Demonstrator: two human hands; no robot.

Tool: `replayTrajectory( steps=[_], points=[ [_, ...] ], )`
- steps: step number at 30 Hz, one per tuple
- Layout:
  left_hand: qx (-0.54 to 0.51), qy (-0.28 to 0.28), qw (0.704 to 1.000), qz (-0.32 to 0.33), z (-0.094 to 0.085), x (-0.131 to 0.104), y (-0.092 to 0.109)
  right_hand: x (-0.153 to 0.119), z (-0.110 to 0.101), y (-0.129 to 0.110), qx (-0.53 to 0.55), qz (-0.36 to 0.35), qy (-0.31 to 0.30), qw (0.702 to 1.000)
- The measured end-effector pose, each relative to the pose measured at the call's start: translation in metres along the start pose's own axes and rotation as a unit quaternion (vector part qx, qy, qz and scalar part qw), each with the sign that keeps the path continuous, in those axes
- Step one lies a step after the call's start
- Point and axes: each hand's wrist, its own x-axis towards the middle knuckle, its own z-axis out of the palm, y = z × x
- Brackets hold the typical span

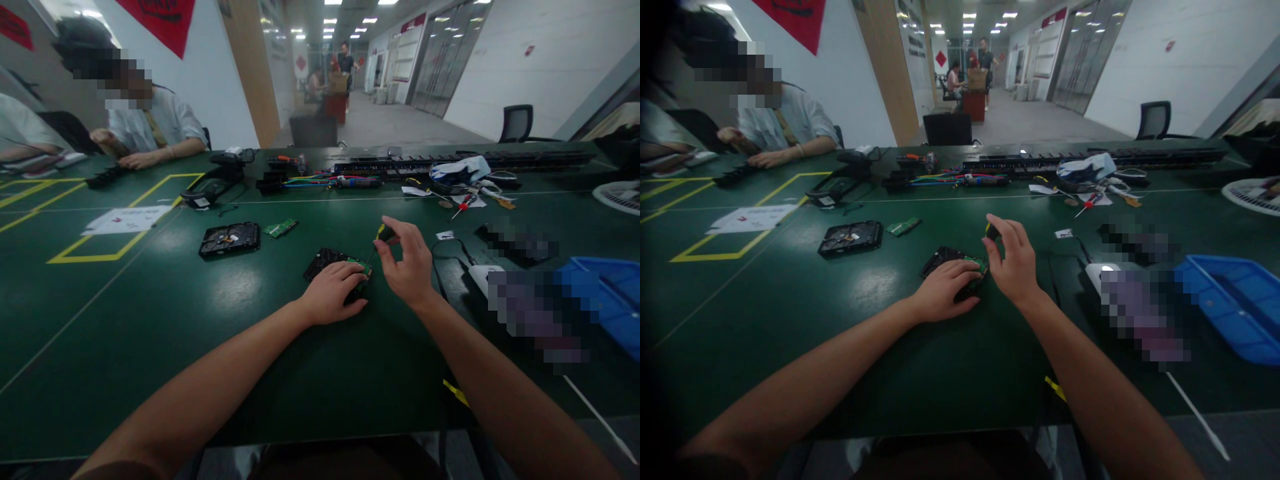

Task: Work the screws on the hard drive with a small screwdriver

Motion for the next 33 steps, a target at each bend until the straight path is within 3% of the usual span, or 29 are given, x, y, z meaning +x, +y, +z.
replayTrajectory(
  steps=[11, 18, 24, 33],
  points=[
    [0.016, 0.0, 1.0, 0.005, 0.0005, -0.0007, -0.0007, -0.0002, -0.0004, -0.0006, -0.005, -0.005, 0.015, 1.0],
    [0.02, -0.001, 1.0, 0.007, -0.0008, -0.0003, 0.0, -0.0026, 0.0009, 0.0009, 0.034, 0.008, -0.018, 0.999],
    [0.011, -0.001, 1.0, 0.006, -0.0002, -0.0003, -0.0003, 0.002, -0.0019, -0.0001, -0.009, -0.01, 0.022, 1.0],
    [0.013, 0.001, 1.0, 0.004, 0.0004, -0.0011, -0.001, -0.0017, 0.0005, 0.0007, 0.018, 0.0, 0.005, 1.0]
  ],
)
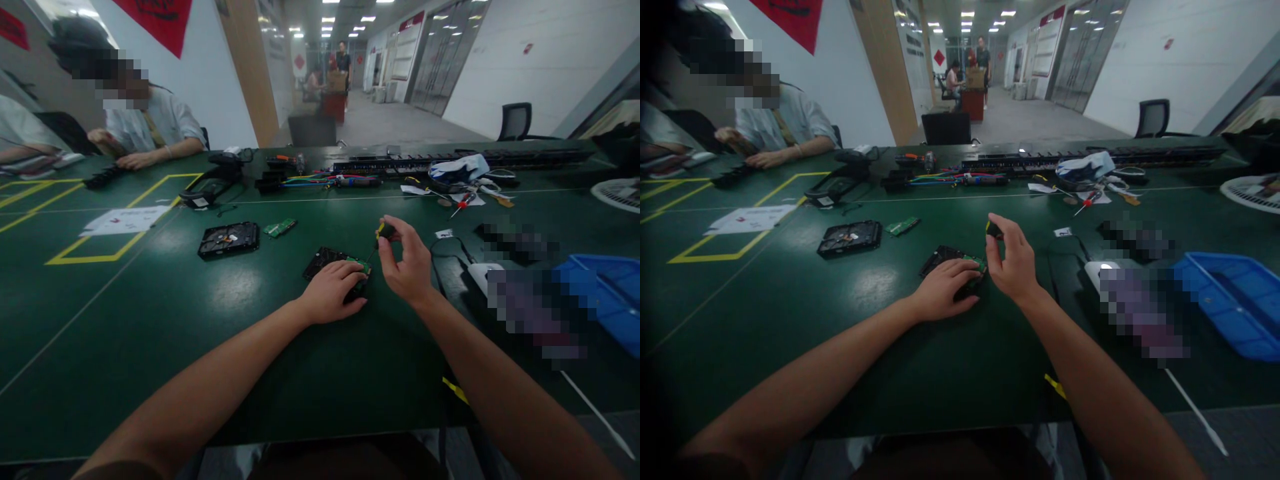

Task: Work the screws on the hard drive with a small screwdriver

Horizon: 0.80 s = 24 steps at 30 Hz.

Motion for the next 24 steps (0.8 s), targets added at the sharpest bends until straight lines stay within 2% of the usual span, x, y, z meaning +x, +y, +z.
replayTrajectory(
  steps=[6, 16, 24],
  points=[
    [-0.001, 0.003, 1.0, 0.0, -0.0003, 0.0008, 0.0014, 0.0027, -0.0013, 0.0002, -0.017, -0.012, 0.021, 1.0],
    [0.004, -0.006, 1.0, -0.002, -0.0014, 0.0012, 0.0008, -0.0021, 0.0022, 0.0044, -0.005, 0.005, -0.001, 1.0],
    [-0.007, -0.002, 1.0, 0.0, 0.0016, 0.0006, -0.0011, 0.0018, 0.0001, -0.0005, -0.02, -0.01, 0.024, 0.999]
  ],
)
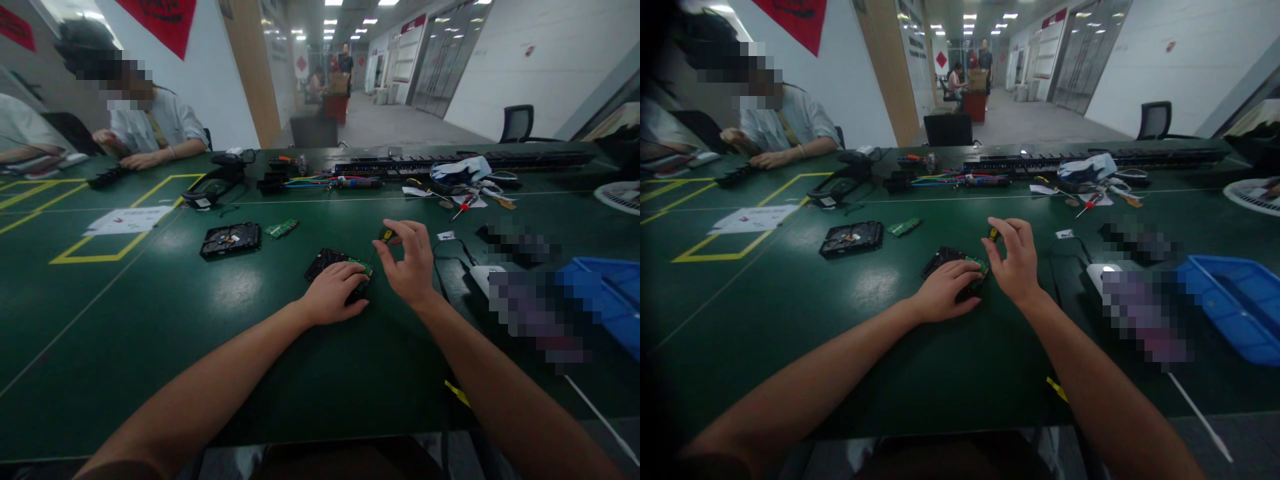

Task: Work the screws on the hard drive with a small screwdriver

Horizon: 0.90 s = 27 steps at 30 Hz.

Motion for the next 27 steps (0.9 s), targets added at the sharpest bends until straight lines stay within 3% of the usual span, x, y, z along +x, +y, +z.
replayTrajectory(
  steps=[12, 19, 27],
  points=[
    [0.007, 0.001, 1.0, -0.001, -0.0025, 0.0006, 0.0027, -0.0043, 0.002, 0.0031, 0.019, 0.02, -0.036, 0.999],
    [0.004, 0.001, 1.0, 0.001, -0.0014, 0.0005, 0.0018, 0.0008, -0.0009, -0.0017, -0.001, 0.001, -0.002, 1.0],
    [0.011, 0.001, 1.0, -0.002, -0.0009, 0.0006, 0.0016, -0.0029, -0.0009, 0.0003, 0.008, 0.011, -0.042, 0.999]
  ],
)
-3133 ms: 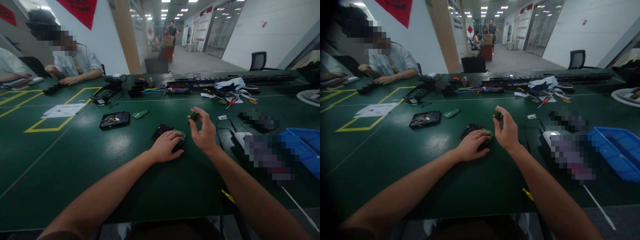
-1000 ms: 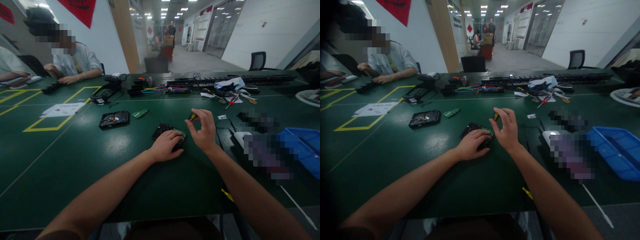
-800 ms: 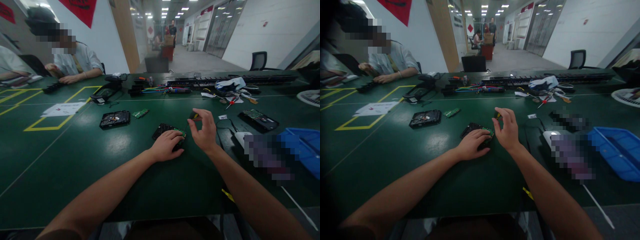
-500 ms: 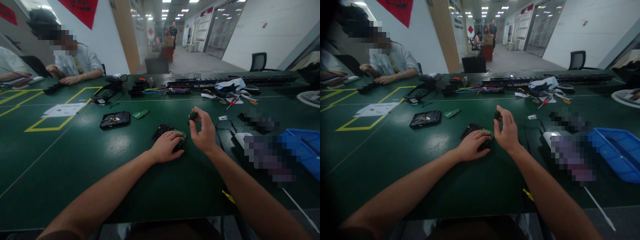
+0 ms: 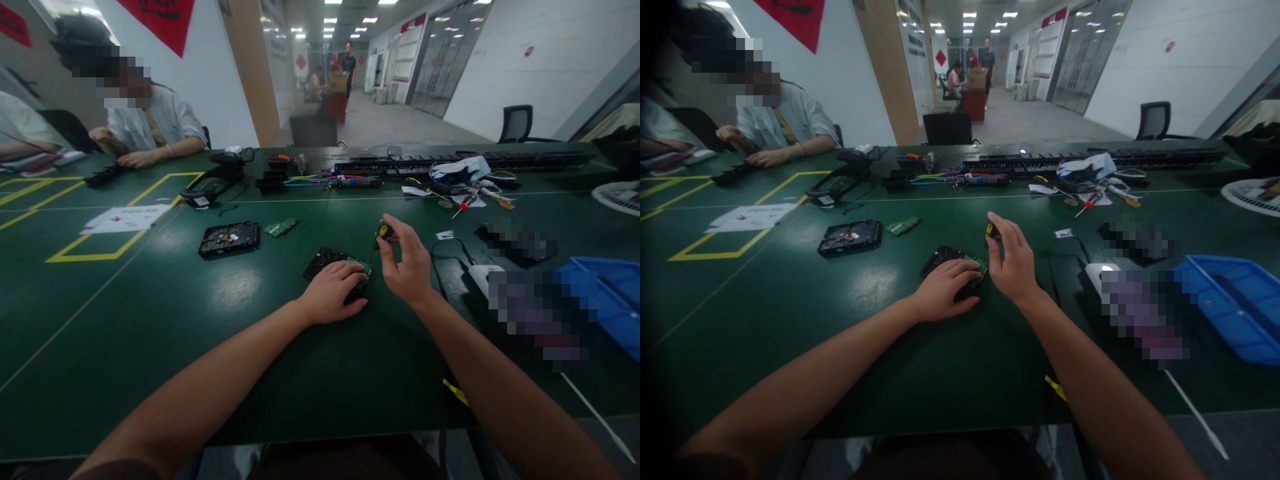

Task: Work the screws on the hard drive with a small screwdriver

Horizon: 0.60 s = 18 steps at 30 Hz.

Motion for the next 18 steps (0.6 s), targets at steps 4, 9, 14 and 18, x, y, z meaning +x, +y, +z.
replayTrajectory(
  steps=[4, 9, 14, 18],
  points=[
    [-0.004, 0.0, 1.0, -0.001, 0.0012, 0.0002, -0.0005, 0.0018, -0.0002, -0.0031, 0.008, -0.006, 0.017, 1.0],
    [-0.013, -0.002, 1.0, 0.002, -0.0003, 0.0004, -0.0002, 0.0026, -0.0011, -0.0003, -0.008, -0.008, 0.032, 0.999],
    [-0.009, -0.001, 1.0, -0.001, -0.0009, 0.0, 0.0003, -0.0002, 0.0001, 0.0011, 0.001, 0.0, 0.012, 1.0],
    [-0.009, 0.001, 1.0, 0.0, -0.0007, -0.0002, -0.0001, 0.0013, -0.0004, -0.0016, 0.0, -0.009, 0.019, 1.0]
  ],
)
